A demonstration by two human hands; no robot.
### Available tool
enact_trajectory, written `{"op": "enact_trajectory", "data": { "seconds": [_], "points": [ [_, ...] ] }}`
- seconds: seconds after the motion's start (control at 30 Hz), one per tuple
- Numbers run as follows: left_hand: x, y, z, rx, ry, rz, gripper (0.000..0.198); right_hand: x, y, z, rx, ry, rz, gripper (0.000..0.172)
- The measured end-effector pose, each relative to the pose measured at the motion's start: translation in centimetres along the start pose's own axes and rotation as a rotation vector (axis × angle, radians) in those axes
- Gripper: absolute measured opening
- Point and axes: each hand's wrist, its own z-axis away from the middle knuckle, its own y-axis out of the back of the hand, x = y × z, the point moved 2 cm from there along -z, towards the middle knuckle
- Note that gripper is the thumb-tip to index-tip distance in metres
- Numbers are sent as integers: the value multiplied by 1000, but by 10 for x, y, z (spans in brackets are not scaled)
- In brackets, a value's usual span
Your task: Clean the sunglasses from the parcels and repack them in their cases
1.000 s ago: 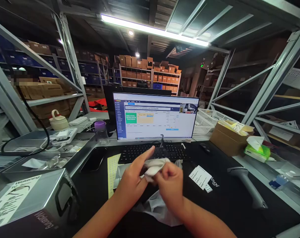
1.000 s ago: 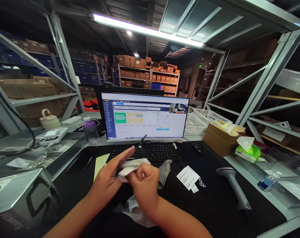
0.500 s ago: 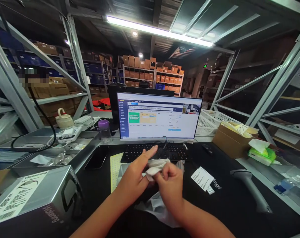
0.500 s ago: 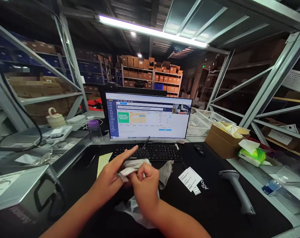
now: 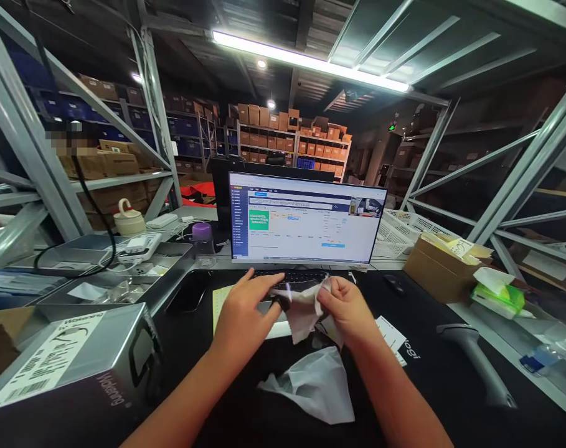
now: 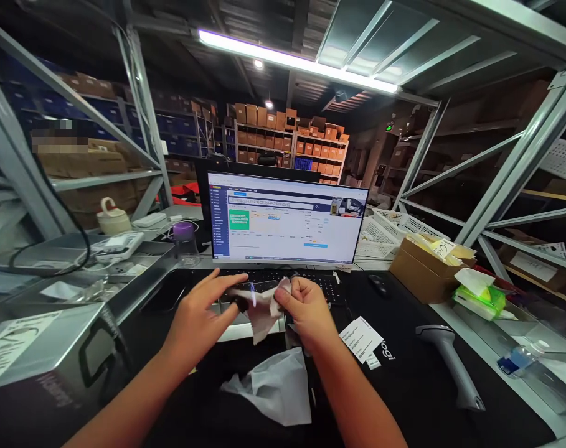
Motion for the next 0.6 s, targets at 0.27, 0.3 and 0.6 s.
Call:
{"op": "enact_trajectory", "data": {
  "seconds": [0.27,0.3,0.6],
  "points": [
    [-7,23,-7,-211,38,81,37,-70,82,29,61,237,726,39],
    [-5,23,-6,-236,12,84,40,-74,80,33,45,284,764,37],
    [19,15,-2,-344,-122,25,49,-48,22,33,-505,318,910,29]
  ]
}}
